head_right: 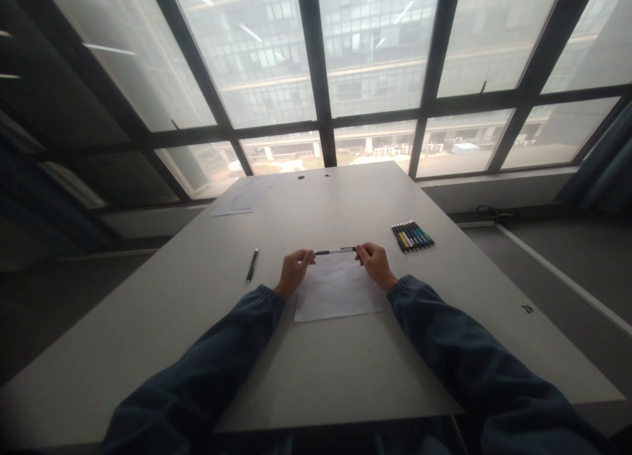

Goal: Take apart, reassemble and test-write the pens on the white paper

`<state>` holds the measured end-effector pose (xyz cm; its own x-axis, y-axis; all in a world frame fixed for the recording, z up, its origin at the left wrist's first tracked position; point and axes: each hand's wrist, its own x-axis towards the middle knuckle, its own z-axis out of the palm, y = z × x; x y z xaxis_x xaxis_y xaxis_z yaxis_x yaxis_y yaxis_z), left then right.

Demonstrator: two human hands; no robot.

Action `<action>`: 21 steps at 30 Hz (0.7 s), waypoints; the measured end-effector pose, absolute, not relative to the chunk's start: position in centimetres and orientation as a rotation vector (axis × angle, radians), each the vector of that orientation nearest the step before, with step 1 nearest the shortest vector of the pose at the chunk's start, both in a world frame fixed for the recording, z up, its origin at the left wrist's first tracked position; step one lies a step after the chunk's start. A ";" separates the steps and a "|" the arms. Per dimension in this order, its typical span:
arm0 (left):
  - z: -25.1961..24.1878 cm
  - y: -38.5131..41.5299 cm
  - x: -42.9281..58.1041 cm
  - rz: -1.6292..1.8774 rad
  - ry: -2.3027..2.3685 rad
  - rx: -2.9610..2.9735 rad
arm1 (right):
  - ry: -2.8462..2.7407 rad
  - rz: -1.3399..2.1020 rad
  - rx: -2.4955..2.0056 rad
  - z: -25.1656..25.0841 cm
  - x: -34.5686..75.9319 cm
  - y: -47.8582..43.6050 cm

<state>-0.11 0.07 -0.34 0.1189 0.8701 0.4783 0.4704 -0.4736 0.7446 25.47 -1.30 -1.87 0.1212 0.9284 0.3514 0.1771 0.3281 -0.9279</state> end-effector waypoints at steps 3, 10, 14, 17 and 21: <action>-0.2 0.0 -0.1 1.312 1.292 1.978 | -1.359 0.751 -1.124 -1.8 25.5 -1.3; -0.1 -0.1 -0.1 1.321 1.293 1.974 | -1.399 0.707 -1.127 -1.4 25.4 -1.6; 0.0 -0.1 0.0 1.317 1.295 1.980 | -1.409 0.696 -1.130 -1.5 25.5 -1.6; 0.0 -0.1 0.0 1.314 1.294 1.971 | -1.411 0.695 -1.129 -1.7 25.5 -1.5; -0.2 0.0 -0.1 1.314 1.288 1.957 | -1.418 0.693 -1.130 -1.6 25.6 -1.5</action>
<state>-0.11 -0.01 -0.16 0.1094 0.8782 0.4656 0.4477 -0.4617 0.7658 25.57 -1.51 -1.61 0.1001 0.9120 0.3977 0.2463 0.3646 -0.8980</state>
